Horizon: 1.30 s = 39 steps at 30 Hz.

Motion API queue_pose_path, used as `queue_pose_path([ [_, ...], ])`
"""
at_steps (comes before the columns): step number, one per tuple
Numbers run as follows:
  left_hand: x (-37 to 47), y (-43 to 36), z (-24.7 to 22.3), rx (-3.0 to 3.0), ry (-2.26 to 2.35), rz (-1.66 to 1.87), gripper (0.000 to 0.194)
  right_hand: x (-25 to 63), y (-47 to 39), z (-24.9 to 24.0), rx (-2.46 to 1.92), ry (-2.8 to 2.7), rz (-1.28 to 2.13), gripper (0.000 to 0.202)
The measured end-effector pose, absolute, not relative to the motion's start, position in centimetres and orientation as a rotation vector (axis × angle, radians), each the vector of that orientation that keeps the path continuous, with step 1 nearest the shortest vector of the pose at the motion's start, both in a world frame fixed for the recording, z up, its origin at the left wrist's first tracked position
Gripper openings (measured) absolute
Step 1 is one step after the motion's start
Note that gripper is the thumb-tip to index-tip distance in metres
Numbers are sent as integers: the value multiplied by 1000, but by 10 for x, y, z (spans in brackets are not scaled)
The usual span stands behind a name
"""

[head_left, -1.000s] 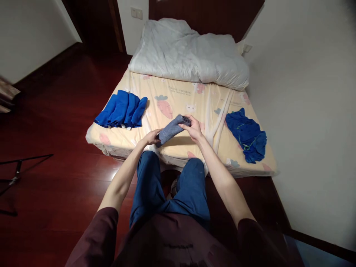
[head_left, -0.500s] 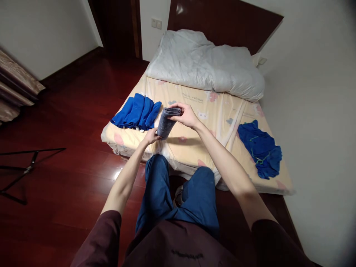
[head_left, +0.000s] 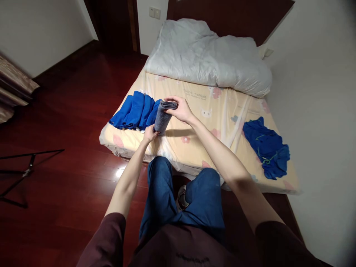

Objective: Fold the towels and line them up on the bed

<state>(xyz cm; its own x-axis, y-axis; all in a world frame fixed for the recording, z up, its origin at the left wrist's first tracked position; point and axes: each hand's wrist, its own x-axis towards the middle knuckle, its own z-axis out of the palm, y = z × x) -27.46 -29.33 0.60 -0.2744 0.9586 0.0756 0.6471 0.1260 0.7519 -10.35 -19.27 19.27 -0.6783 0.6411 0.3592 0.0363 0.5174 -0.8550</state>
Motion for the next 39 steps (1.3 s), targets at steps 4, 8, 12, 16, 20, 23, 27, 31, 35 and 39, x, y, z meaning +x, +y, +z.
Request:
queue_pose_path([
  [4, -273, -293, -3, 1509, 1940, 968, 28, -107, -192, 184, -536, -2120, 1174, 54],
  [8, -275, -290, 6, 1504, 1959, 984, 47, -110, -185, 181, -522, -2148, 1133, 74],
  [12, -251, -333, 24, 1225, 2306, 1243, 84, -89, -180, 181, -645, -2067, 943, 108],
  [16, -172, -462, 18, 1198, 2270, 1189, 53, -6, -221, 145, -987, -1823, 722, 98],
  [20, -93, -599, -2, 1649, 2041, 788, 39, 117, -337, 63, -1549, -1668, 611, 82],
  [23, -74, -637, -7, 1802, 2022, 617, 37, 196, -438, 9, -1889, -1725, 639, 84],
  [27, -80, -621, -4, 1866, 2061, 567, 34, 246, -521, -23, -2003, -1607, 790, 85],
  [31, -81, -606, 0, 1930, 2085, 520, 29, 249, -532, -25, -2067, -1457, 864, 94],
  [35, -79, -608, 1, 1966, 2101, 507, 29, 244, -524, -24, -2049, -1442, 898, 97],
  [39, -80, -608, -2, 1984, 2095, 532, 29, 242, -522, -23, -1977, -1407, 933, 92],
])
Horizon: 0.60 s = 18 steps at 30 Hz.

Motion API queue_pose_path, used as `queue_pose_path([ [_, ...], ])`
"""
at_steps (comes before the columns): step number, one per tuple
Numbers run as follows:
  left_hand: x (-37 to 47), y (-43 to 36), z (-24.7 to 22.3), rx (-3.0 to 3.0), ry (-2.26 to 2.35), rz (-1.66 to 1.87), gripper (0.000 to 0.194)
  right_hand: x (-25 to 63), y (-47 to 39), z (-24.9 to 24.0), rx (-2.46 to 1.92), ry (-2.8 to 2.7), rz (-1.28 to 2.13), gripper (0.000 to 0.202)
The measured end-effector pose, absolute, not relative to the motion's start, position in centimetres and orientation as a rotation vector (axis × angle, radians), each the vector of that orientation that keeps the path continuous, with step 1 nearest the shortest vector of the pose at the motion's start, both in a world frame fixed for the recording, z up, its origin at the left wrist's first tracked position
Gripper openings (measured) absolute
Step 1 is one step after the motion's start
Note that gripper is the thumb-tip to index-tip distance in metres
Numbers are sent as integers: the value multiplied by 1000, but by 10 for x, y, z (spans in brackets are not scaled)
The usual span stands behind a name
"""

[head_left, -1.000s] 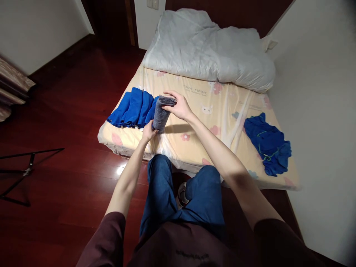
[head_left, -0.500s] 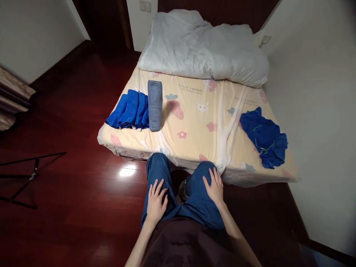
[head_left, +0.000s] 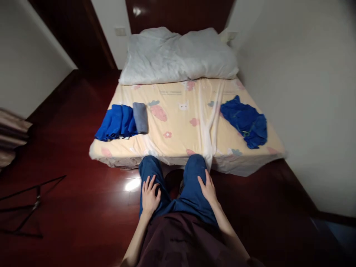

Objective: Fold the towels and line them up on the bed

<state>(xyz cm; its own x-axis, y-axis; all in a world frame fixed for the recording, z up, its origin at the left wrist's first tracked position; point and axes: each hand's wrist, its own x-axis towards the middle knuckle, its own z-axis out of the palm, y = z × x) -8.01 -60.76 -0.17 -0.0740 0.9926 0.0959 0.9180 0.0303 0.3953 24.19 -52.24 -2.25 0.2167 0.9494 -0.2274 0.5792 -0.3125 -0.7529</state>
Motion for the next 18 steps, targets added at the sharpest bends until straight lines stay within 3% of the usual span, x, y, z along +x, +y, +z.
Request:
queue_pose_path([
  [8, -86, -593, -19, 2042, 2065, 644, 26, 243, -514, -13, -1864, -1274, 937, 63],
  [18, -81, -589, -19, 2102, 2082, 627, 36, 286, -472, -39, -1717, -1187, 857, 65],
])
